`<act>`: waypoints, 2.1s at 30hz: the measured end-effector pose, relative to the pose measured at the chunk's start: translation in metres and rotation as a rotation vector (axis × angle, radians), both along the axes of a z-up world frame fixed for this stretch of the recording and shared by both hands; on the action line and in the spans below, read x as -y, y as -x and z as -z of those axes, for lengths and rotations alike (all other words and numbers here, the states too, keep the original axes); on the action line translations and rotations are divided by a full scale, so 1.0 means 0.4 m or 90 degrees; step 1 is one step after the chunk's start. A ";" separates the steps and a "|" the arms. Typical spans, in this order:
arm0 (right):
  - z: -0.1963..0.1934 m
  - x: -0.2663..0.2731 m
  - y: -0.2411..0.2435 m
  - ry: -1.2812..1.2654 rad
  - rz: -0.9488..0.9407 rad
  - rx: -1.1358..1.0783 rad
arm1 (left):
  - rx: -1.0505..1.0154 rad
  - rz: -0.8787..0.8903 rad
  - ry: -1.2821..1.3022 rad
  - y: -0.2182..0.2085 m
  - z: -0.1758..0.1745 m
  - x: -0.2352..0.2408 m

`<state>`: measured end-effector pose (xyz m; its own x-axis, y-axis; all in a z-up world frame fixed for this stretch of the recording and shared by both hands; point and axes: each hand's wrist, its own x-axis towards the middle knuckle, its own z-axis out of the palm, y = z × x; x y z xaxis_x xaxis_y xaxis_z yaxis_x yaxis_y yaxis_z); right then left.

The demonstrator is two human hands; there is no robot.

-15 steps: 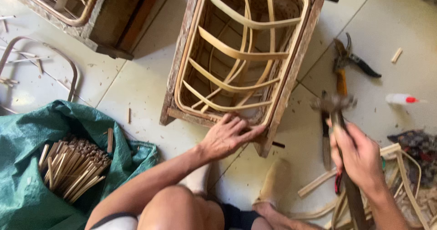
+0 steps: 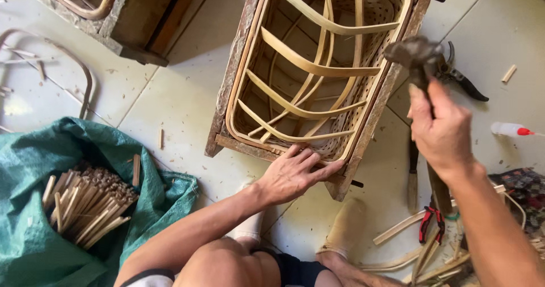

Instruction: The person assembles a rectangular woven basket by inserting curved bamboo strips into a wooden mold. They use a hammer to tap the strips into place, apply glue along the edges, and adjust the strips with pliers. The person works on multiple baskets, moving them between molds.

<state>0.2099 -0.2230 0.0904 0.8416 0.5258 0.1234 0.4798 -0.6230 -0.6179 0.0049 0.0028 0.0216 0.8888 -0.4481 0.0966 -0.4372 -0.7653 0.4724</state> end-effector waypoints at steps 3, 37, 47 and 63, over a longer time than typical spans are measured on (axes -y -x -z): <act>0.000 -0.006 -0.008 0.025 0.075 -0.121 | -0.008 0.000 0.003 -0.003 -0.006 -0.003; -0.013 -0.059 -0.199 -0.083 0.120 -0.228 | 0.083 -0.025 0.019 0.006 -0.008 -0.012; 0.003 0.108 0.159 0.012 0.189 -0.218 | 0.090 -0.024 -0.016 0.023 0.025 -0.029; 0.020 0.177 0.396 0.060 -0.045 -0.105 | 0.178 -0.298 -0.020 0.123 -0.023 -0.277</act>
<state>0.0513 -0.2938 0.0825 0.8066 0.5875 -0.0655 0.4219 -0.6497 -0.6324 -0.0442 0.1135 0.0307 0.9365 -0.0179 0.3503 -0.1523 -0.9203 0.3603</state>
